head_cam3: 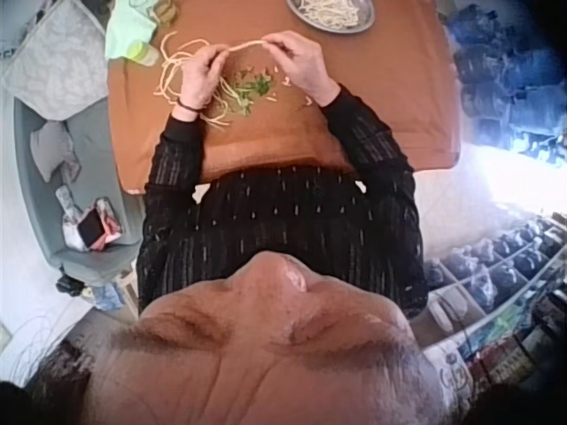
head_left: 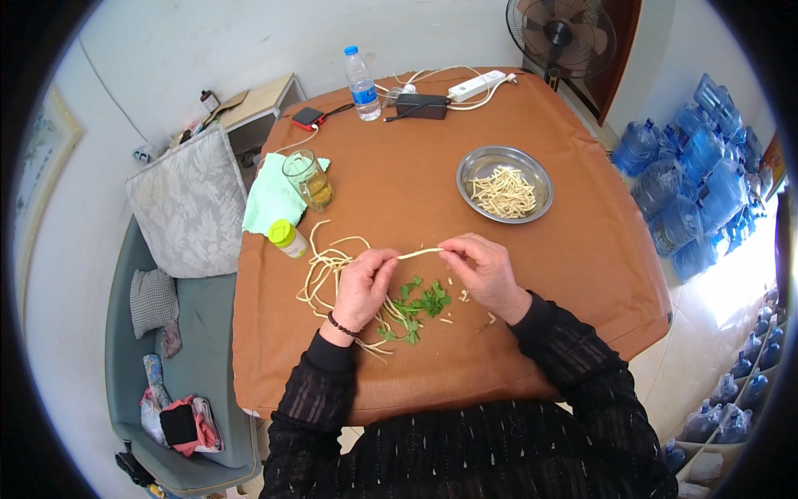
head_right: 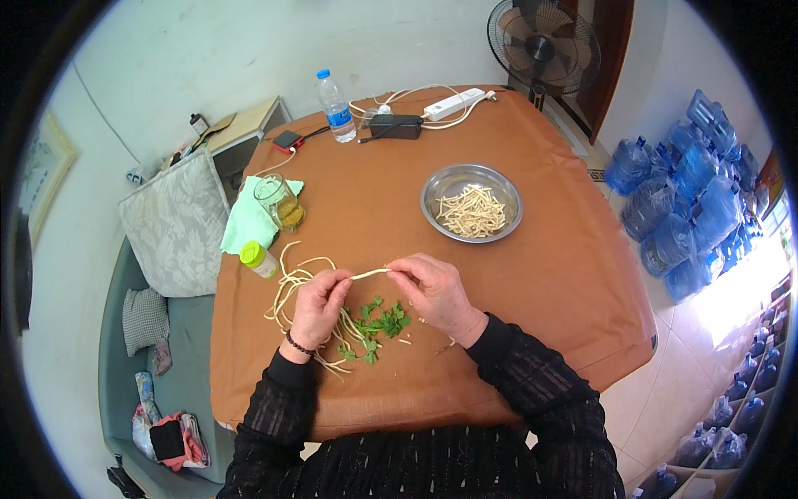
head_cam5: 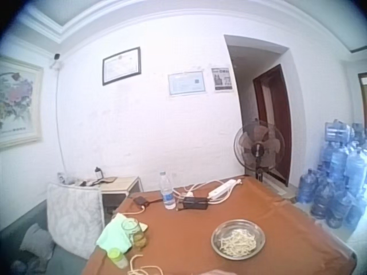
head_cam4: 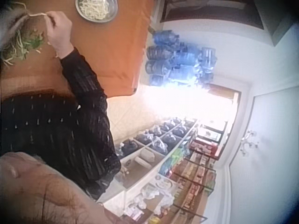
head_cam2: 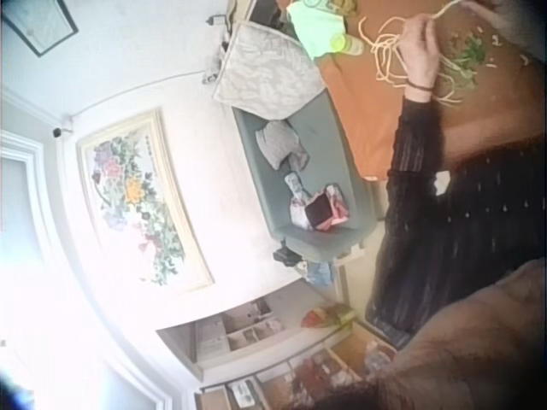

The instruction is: The person sits on the floor and manually peels fibrous strings from long, thin vegetable stems. They hold each stem with both hands, pull the fibers away, and place the cleaned pieces into a metal bowl.

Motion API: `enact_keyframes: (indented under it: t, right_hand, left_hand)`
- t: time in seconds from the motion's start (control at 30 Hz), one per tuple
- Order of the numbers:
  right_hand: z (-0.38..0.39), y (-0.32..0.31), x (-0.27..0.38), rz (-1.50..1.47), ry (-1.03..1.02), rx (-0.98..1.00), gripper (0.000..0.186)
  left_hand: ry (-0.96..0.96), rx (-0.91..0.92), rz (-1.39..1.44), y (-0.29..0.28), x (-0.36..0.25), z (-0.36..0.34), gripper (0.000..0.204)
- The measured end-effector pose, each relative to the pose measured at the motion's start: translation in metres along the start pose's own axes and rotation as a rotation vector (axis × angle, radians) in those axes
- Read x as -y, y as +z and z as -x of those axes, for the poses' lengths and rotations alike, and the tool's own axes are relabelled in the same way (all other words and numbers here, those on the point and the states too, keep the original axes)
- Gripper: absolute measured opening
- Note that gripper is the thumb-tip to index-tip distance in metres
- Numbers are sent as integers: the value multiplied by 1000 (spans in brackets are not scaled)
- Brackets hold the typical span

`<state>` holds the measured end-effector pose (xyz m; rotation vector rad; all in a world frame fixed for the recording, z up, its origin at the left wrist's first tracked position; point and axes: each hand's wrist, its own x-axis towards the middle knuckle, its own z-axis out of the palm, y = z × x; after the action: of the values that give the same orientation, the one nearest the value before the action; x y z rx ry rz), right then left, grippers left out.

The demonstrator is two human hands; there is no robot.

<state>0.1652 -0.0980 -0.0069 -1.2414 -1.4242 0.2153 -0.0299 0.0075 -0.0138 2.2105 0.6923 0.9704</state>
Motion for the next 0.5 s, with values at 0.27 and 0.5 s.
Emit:
enact_keyframes:
  t: [0.27,0.5]
  right_hand:
    - [0,-2,0,-10,43,15,10]
    - [-1,0,-1,-16,33,5,11]
  left_hand:
    - [-27,132,-27,-5,-9,0,12]
    - [-90,201,88,-5,-7,2,15]
